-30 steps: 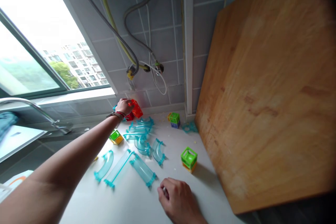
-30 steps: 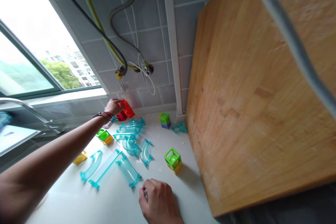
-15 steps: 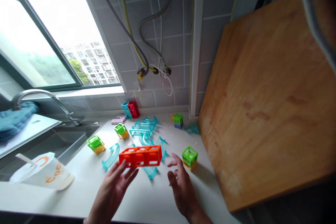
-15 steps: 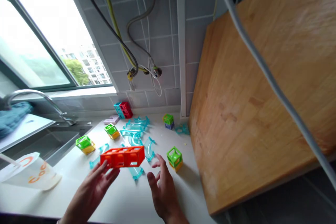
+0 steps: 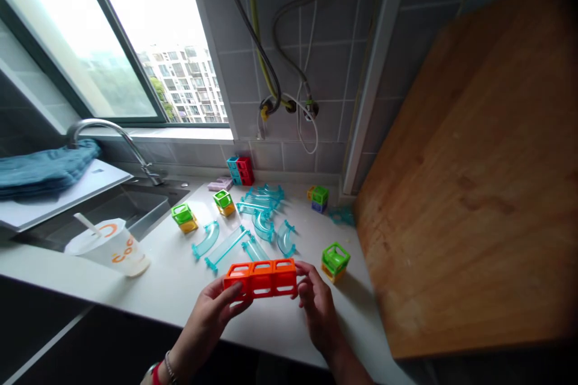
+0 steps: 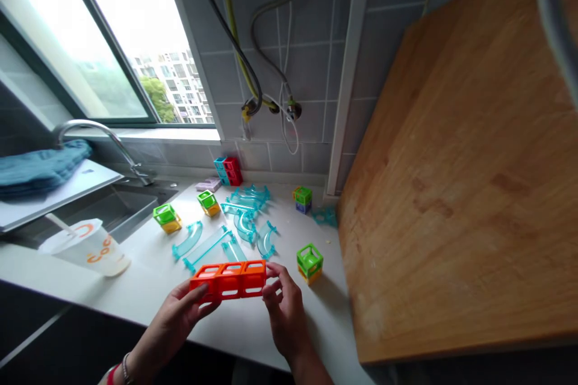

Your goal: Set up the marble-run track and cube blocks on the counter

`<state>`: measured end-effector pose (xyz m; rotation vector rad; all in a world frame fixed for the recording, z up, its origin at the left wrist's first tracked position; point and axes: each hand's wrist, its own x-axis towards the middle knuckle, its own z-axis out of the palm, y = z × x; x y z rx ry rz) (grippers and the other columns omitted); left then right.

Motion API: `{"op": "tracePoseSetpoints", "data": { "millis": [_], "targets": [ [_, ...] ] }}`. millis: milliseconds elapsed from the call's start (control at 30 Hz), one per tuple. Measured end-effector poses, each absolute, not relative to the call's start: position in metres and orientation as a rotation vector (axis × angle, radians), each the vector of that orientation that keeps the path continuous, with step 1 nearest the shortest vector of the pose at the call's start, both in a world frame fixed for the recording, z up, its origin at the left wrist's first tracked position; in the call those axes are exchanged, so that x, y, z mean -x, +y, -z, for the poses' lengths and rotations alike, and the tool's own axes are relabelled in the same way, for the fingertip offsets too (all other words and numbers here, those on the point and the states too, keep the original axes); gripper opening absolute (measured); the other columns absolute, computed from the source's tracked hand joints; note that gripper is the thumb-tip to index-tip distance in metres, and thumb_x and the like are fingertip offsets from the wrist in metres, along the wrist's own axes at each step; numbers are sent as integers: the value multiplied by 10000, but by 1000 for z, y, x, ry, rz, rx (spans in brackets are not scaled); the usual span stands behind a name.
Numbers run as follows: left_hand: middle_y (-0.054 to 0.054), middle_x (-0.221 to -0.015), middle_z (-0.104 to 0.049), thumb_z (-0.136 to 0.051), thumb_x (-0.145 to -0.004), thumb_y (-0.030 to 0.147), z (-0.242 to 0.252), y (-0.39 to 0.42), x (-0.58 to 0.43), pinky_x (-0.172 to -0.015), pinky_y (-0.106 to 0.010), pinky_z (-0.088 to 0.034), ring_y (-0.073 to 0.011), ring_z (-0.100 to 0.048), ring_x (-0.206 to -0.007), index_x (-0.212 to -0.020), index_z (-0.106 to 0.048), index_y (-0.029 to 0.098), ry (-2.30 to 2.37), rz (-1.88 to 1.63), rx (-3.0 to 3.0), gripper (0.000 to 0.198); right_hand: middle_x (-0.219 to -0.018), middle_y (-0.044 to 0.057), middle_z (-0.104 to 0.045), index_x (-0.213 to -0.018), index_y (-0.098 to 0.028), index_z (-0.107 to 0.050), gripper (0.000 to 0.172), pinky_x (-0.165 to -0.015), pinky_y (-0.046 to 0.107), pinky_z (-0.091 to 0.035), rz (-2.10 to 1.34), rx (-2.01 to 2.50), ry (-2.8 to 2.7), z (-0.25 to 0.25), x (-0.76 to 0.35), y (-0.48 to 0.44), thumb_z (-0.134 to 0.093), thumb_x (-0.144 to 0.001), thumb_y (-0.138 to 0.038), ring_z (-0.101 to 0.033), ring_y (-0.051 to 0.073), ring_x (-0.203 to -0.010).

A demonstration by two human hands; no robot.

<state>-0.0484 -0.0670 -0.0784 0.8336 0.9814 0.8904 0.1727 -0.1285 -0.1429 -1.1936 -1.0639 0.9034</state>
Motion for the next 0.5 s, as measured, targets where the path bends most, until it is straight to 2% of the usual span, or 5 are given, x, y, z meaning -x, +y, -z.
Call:
{"op": "tracePoseSetpoints", "data": {
  "millis": [133,200,267,400,500],
  "targets": [
    [-120,-1074,-795,-865,-812,393,70,-72,42,-906,-398,-636,-306,-755,-1025,-1043,-787,157,1026,-807,-1046,339,-1175,103,-718,-1365,-217,-608,606,-720,276,-524,-861,1305,-1097,138,-172,-129,-540,-974,-675,-657,222,-903],
    [-122,-1101,-784,-856,-820,391,65,-72,44,-870,-383,-643,-311,-752,-1014,-1024,-790,171,999,-780,-1192,307,-1093,84,-742,-1296,-209,-637,564,-718,278,-527,-889,1309,-1128,136,-172,-129,-527,-983,-665,-650,201,-798],
    [-141,-1224,-744,-817,-860,384,62,-72,48,-879,-374,-637,-329,-726,-1086,-1037,-793,184,939,-775,-1370,269,-958,58,-749,-1201,-201,-657,542,-701,278,-527,-927,1309,-1163,136,-172,-130,-521,-980,-676,-632,188,-702],
    [-155,-1419,-640,-760,-914,359,64,-77,65,-1039,-393,-566,-347,-643,-1266,-1070,-787,221,868,-847,-1755,210,-879,57,-745,-1132,-201,-648,580,-706,279,-530,-949,1307,-1205,146,-171,-130,-486,-966,-733,-693,231,-770],
    [-142,-1474,-606,-861,-817,387,72,-83,83,-1117,-405,-508,-352,-622,-1309,-1052,-757,251,825,-876,-1997,290,-849,65,-743,-1098,-196,-646,657,-686,285,-536,-980,1253,-1199,158,-173,-128,-422,-952,-796,-702,242,-747]
  ]
}}
